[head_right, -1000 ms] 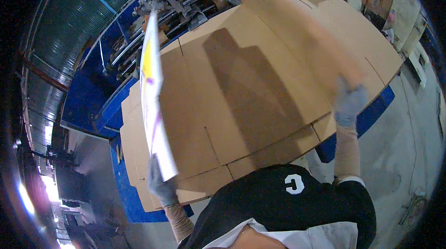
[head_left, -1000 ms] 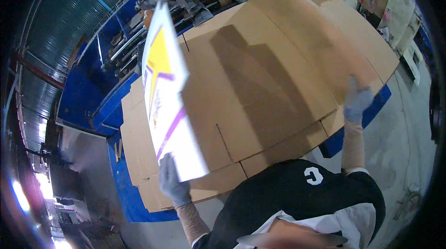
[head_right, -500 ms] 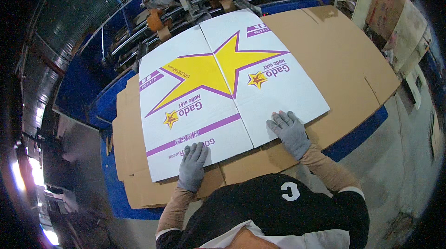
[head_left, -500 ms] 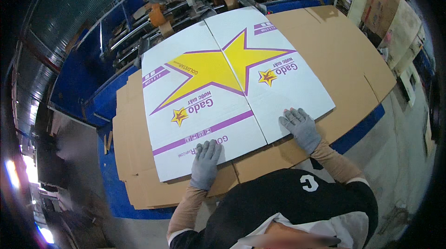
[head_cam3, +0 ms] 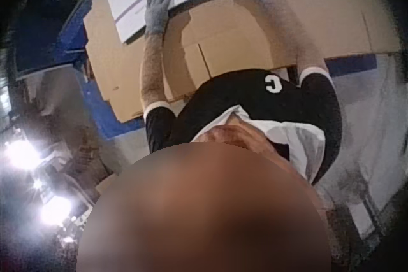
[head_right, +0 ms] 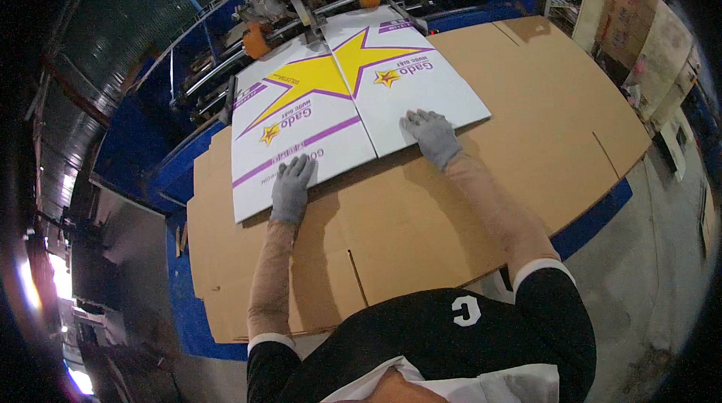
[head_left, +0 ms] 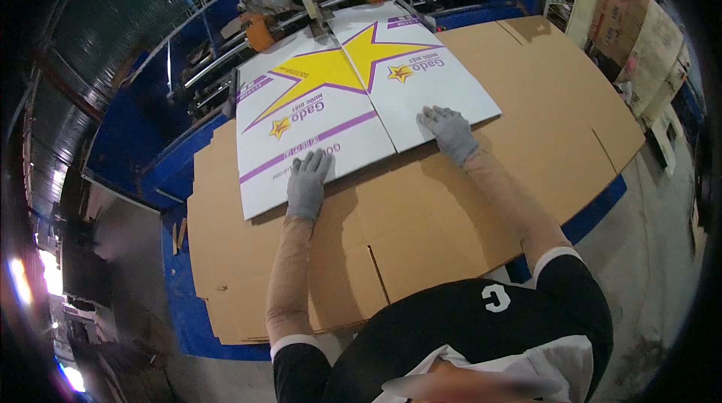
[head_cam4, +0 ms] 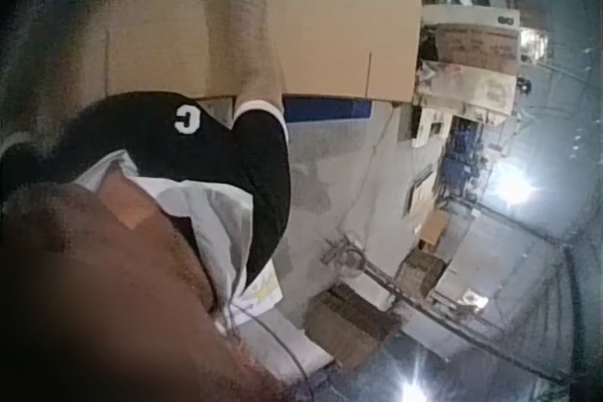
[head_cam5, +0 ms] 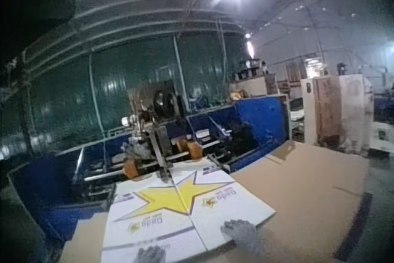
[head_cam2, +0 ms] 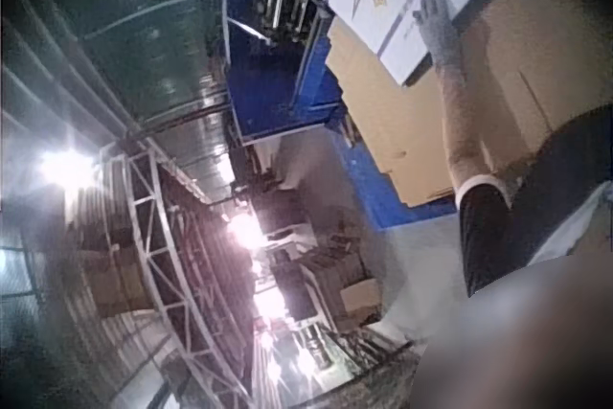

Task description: The person repeatedly picks up printed cardboard sheets from a conveyor and stacks them on a worktable. The sheets feature a yellow star and purple branding. The person aligns each sheet by hand and places it on the growing stack.

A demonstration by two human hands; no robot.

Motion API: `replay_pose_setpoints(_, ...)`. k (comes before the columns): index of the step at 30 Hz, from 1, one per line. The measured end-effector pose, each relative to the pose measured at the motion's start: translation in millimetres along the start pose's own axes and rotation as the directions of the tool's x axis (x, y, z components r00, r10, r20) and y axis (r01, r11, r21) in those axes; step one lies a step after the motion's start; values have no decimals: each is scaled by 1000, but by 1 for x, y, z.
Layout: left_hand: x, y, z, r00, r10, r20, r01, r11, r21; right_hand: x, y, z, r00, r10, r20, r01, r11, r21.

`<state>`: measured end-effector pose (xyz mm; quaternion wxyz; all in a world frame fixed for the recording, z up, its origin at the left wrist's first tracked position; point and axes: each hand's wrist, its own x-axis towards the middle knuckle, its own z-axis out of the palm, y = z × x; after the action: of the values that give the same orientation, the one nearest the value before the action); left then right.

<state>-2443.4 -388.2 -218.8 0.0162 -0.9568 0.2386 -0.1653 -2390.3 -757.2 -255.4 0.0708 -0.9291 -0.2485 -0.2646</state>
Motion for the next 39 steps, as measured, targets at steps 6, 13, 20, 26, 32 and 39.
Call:
replay_pose_setpoints(6, -82, 63, -44, 961, -251, -115, 259, 964, 65, 10, 8, -13, 936, 308, 168, -282, 945, -165)
replay_pose_setpoints(13, -336, 154, -87, 629, -755, -187, 745, 654, -133, -141, 31, -34, 887, 461, 22, -442, 862, -247)
replay_pose_setpoints(20, -476, 228, -103, -134, -983, -128, 952, -92, -290, -273, -22, -115, 961, 278, 6, -277, 959, -53)
replay_pose_setpoints(26, -475, 226, -92, -321, -943, -92, 599, -127, -790, -341, -30, -166, 881, 467, 73, -470, 883, 18)
replay_pose_setpoints(32, -503, 227, -132, -475, -866, 159, -191, -75, -979, -478, 19, -230, 398, 915, -59, -827, 330, -455)
replay_pose_setpoints(39, -507, 254, -131, 94, -841, 533, -412, -520, -749, -515, 40, -228, 445, 885, -139, -825, 344, -448)
